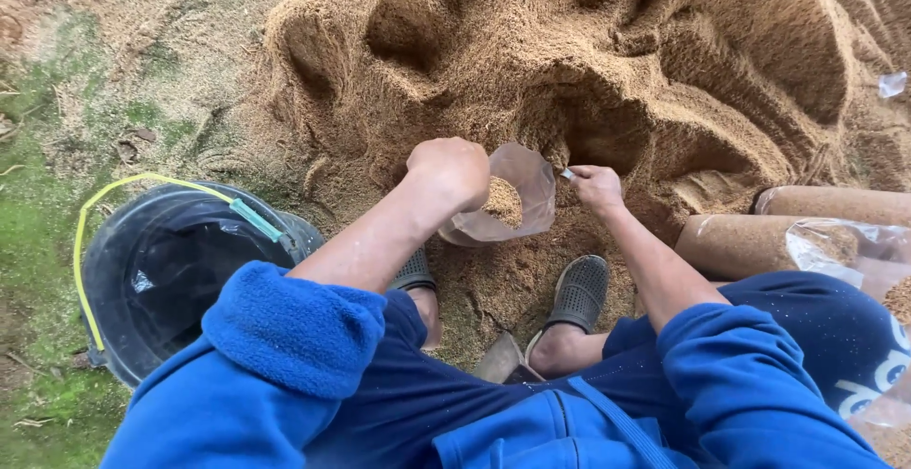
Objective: Scooping agricultural material from a large pile into small plastic bags using a spoon.
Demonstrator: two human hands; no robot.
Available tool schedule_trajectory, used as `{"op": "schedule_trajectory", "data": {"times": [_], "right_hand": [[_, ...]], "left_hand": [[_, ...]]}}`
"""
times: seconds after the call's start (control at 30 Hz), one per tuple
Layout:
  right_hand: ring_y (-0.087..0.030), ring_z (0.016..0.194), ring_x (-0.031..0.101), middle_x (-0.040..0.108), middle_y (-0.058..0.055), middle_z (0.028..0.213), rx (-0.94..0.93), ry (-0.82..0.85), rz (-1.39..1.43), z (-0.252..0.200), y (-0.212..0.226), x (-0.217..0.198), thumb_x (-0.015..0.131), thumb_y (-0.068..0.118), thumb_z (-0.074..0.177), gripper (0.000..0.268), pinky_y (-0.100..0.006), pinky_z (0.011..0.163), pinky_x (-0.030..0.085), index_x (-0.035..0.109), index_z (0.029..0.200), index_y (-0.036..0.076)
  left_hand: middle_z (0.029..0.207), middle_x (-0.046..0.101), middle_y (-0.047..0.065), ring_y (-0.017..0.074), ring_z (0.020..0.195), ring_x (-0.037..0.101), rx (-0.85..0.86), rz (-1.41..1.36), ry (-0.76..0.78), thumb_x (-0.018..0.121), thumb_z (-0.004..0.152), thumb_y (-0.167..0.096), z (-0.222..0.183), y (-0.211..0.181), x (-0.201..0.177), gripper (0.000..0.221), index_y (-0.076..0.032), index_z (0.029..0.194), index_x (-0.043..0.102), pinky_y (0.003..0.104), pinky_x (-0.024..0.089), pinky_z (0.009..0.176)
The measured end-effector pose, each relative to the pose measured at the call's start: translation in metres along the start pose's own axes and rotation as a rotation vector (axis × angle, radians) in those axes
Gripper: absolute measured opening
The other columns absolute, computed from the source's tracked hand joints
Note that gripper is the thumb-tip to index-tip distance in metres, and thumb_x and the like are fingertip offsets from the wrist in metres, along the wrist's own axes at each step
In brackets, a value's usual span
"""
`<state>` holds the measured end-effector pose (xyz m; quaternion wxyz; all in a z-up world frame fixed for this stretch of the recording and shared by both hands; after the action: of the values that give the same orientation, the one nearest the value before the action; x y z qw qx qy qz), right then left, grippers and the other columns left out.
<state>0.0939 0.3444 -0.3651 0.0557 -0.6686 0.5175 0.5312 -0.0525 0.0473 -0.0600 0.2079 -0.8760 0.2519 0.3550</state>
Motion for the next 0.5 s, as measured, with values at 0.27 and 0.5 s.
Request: {"op": "schedule_trajectory", "data": {"times": [0.27, 0.5], "right_hand": [[-0.007, 0.069, 0.060, 0.076, -0.001, 0.081, -0.026, 0.038, 0.336, -0.032, 0.032, -0.043, 0.071, 0.018, 0.081, 0.034, -0.019, 0.065, 0.040, 0.079, 0.114, 0.023], [-0.008, 0.069, 0.056, 0.075, -0.008, 0.090, -0.230, 0.050, 0.365, -0.074, 0.098, -0.136, 0.066, 0.008, 0.090, 0.034, -0.018, 0.066, 0.042, 0.074, 0.123, 0.009]], "left_hand": [[0.106, 0.079, 0.016, 0.0350, 0.110, 0.073, 0.012, -0.060, -0.028, 0.053, 0.090, -0.014, 0.000, -0.002, 0.005, 0.033, -0.004, 0.109, 0.078, 0.056, 0.059, 0.088], [0.110, 0.079, 0.012, 0.0304, 0.112, 0.073, -0.033, -0.027, -0.064, 0.052, 0.091, -0.015, 0.012, -0.001, 0.002, 0.035, -0.006, 0.113, 0.078, 0.055, 0.058, 0.090]]}}
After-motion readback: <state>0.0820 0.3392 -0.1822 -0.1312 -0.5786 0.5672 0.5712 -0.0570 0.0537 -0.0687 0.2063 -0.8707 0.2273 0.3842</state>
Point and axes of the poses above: each hand's wrist, its own z-axis towards the middle knuckle, its own x-axis out of the palm, y = z × x, the point moved 6 cm from there along z, towards the middle knuckle
